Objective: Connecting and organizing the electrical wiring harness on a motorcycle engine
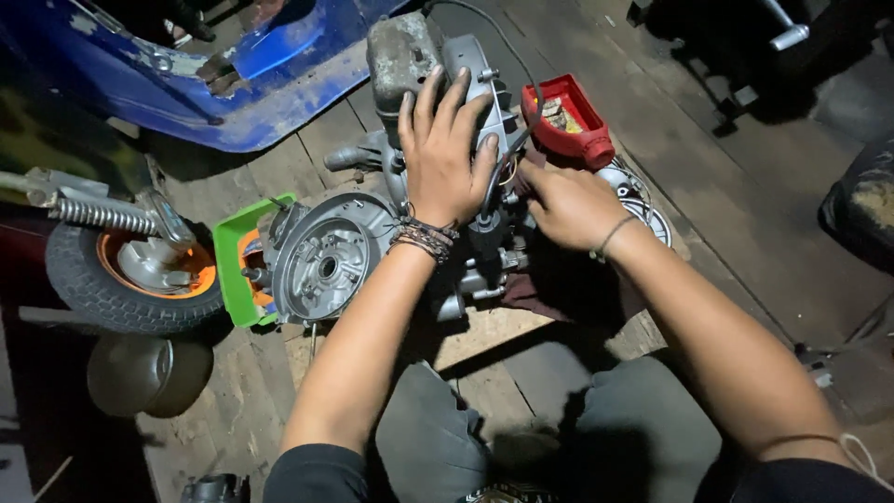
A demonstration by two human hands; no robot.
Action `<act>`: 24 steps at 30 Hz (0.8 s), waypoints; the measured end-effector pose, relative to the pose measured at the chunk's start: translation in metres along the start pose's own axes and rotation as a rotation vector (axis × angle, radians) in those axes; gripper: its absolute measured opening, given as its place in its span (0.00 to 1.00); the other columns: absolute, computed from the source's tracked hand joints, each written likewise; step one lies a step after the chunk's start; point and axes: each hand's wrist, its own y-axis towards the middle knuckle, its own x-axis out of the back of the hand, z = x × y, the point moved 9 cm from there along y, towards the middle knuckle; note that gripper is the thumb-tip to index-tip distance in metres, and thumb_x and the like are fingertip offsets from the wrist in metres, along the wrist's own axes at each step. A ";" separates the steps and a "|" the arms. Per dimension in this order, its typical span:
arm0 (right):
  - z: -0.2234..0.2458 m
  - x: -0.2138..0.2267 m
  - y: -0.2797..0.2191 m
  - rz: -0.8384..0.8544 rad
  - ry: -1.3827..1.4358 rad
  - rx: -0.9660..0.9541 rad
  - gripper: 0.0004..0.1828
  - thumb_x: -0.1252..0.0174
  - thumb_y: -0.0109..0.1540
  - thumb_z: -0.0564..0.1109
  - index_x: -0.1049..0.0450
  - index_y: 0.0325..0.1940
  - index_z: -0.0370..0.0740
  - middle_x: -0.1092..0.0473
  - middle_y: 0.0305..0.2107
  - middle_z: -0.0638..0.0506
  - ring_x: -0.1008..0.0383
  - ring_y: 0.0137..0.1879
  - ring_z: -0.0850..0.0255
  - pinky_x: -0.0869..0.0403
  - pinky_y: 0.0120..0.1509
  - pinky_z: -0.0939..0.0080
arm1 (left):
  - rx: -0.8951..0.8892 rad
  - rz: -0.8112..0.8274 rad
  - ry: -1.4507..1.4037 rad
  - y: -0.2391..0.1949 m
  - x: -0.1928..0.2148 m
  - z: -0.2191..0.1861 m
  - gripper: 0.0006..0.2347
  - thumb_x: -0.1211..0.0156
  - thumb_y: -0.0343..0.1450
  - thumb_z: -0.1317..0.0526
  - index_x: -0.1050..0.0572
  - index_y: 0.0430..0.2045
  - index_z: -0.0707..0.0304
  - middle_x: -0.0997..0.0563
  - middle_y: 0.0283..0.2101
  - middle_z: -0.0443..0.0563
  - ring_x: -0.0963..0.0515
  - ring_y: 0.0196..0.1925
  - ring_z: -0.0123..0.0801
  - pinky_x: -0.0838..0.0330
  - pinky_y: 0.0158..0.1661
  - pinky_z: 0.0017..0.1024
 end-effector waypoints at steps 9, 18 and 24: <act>0.013 0.009 -0.009 -0.008 -0.086 0.024 0.28 0.48 0.57 0.44 0.34 0.63 0.47 0.24 0.44 0.41 0.22 0.41 0.36 0.26 0.37 0.38 | 0.009 0.013 0.049 -0.001 -0.004 0.002 0.18 0.45 0.73 0.55 0.26 0.57 0.59 0.33 0.69 0.53 0.47 0.76 0.45 0.60 0.74 0.56; 0.006 0.007 0.000 -0.032 -0.027 0.022 0.20 0.51 0.57 0.41 0.30 0.53 0.45 0.23 0.43 0.41 0.23 0.42 0.34 0.26 0.42 0.35 | 0.004 0.023 0.032 0.001 0.001 -0.001 0.18 0.44 0.72 0.56 0.26 0.57 0.59 0.33 0.69 0.54 0.47 0.76 0.46 0.60 0.73 0.57; 0.006 0.004 0.008 -0.096 -0.140 0.006 0.17 0.47 0.58 0.44 0.31 0.51 0.37 0.22 0.34 0.39 0.21 0.37 0.36 0.26 0.37 0.39 | 0.010 0.015 0.006 0.000 0.002 -0.001 0.18 0.43 0.72 0.57 0.26 0.57 0.60 0.34 0.69 0.55 0.47 0.76 0.46 0.59 0.73 0.57</act>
